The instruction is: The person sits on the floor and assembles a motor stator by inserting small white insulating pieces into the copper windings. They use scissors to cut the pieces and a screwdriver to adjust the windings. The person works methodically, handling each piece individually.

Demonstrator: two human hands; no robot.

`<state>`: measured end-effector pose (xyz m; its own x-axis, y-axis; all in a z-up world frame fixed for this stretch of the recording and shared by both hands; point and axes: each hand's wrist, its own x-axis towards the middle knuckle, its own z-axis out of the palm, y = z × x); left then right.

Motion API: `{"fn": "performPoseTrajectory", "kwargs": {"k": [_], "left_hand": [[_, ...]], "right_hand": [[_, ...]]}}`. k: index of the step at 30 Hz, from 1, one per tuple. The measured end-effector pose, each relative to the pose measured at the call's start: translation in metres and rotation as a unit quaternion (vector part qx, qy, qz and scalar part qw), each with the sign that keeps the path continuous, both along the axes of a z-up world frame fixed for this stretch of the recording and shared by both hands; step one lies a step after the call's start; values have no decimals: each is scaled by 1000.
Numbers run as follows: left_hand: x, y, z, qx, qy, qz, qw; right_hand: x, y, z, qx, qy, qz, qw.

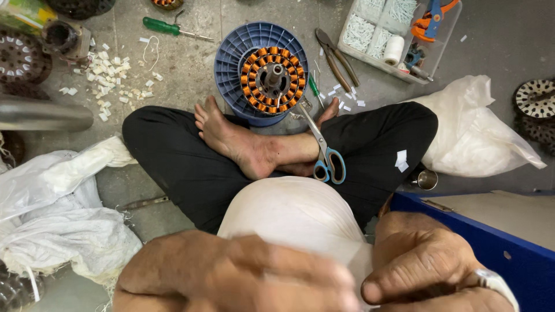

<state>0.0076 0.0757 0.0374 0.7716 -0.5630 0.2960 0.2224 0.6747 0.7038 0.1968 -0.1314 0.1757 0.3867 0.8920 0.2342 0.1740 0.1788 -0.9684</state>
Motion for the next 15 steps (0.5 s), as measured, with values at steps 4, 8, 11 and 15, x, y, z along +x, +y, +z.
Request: {"fn": "performPoseTrajectory", "kwargs": {"k": [4,8,11,15], "left_hand": [[32,104,20,284,-7,493,822],[101,132,11,452,24,686,570],[120,142,-1,471,90,680,555],[127,154,-27,483,104,697,519]], "right_hand": [[6,38,20,71,-77,-75,992],[19,107,-37,-1,13,-231,973],[36,146,-105,-8,219,-218,951],[41,153,-160,-16,279,-233,931]]}}
